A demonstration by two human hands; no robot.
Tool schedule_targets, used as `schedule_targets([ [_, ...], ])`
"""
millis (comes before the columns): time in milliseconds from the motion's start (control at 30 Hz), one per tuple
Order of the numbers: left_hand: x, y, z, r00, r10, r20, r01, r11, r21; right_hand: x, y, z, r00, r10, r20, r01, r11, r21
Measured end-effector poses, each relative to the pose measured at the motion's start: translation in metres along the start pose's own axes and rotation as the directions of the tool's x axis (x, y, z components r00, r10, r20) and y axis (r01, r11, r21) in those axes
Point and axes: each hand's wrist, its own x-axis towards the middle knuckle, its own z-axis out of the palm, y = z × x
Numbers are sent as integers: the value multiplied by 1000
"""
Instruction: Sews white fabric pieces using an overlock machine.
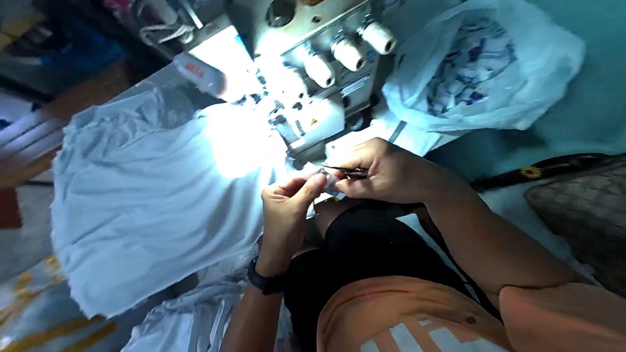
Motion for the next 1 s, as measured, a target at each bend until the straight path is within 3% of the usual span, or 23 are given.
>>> schedule_targets([
  [67, -5, -2, -5, 992, 37, -122, -42, 998, -39, 2, 1, 15, 992, 118, -38, -111, 982, 152],
  [167, -7, -8, -9, 958, 44, -284, -90, 984, -152, 1, 0, 42, 937, 340, -83, -260, 835, 485],
  [267, -8, -14, -8, 936, 55, -348, -143, 962, -232, 2, 5, 69, 902, 366, -231, -140, 751, 646],
  [433, -11, -12, -13, 966, -35, -255, -75, 909, -410, 3, 3, 72, 918, 241, -314, -73, 883, 464],
  [600, -11, -19, -28, 984, -157, 80, 175, 821, -543, 8, -6, 60, 946, 14, -324, 52, 980, 194],
  [800, -7, -27, -36, 940, -164, 299, 306, 793, -528, 13, -9, 52, 966, 8, -259, 60, 966, 252],
  [900, -8, -25, -37, 950, -125, 286, 256, 837, -483, 12, -13, 53, 958, 54, -282, 25, 962, 271],
  [1000, -12, -17, -37, 984, -83, 157, 130, 940, -315, 11, -13, 55, 953, 87, -289, -12, 968, 252],
])
